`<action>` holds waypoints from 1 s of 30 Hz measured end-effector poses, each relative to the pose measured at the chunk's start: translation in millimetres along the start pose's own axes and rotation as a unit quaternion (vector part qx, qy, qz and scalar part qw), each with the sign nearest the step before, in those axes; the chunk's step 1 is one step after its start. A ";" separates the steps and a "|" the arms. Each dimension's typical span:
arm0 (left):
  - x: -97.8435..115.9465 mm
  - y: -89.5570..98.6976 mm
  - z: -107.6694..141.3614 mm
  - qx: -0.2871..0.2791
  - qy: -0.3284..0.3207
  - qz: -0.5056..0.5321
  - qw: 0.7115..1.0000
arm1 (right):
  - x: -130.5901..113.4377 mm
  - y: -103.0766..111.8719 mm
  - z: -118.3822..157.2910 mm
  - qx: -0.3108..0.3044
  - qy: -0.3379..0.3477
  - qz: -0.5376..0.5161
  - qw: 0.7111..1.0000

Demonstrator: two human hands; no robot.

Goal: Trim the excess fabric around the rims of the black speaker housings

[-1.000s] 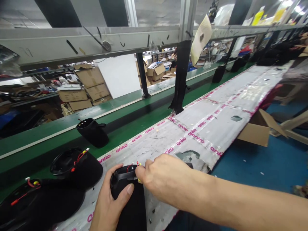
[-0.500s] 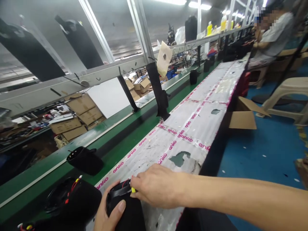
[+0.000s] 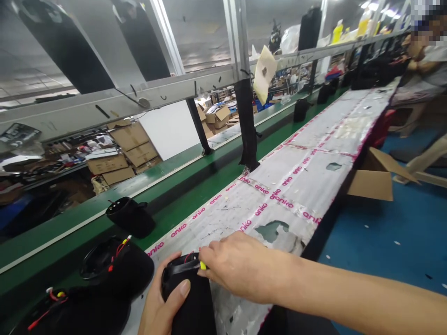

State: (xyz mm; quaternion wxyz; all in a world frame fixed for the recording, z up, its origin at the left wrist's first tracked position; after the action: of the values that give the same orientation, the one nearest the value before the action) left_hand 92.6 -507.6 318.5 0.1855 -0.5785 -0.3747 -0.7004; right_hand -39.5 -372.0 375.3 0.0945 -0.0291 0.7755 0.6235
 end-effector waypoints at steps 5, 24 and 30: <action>1.6 -0.9 3.1 -0.002 0.004 -0.016 1.000 | -8.6 -2.6 -1.3 -0.005 0.040 0.062 0.997; 15.3 -0.1 12.6 0.075 -0.005 -0.070 0.995 | -11.8 -16.2 4.9 0.062 0.026 0.090 0.994; 17.0 -1.0 15.0 0.109 -0.013 -0.087 0.990 | -17.1 -12.3 2.9 0.040 0.026 0.124 0.991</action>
State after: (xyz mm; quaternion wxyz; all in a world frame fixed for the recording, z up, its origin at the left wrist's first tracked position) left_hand 97.5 -492.9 335.1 0.1812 -0.5287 -0.5003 -0.6613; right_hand -20.5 -373.1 366.0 -0.0030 0.0552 0.7997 0.5978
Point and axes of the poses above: each hand's wrist, its own z-axis away from the middle knuckle, its own y-axis out of the back of the hand, x = y × z, the point moved 4 cm from there along -z, towards the middle knuckle, and after that the axes turned 6 degrees about -z, right-handed, at the moved point
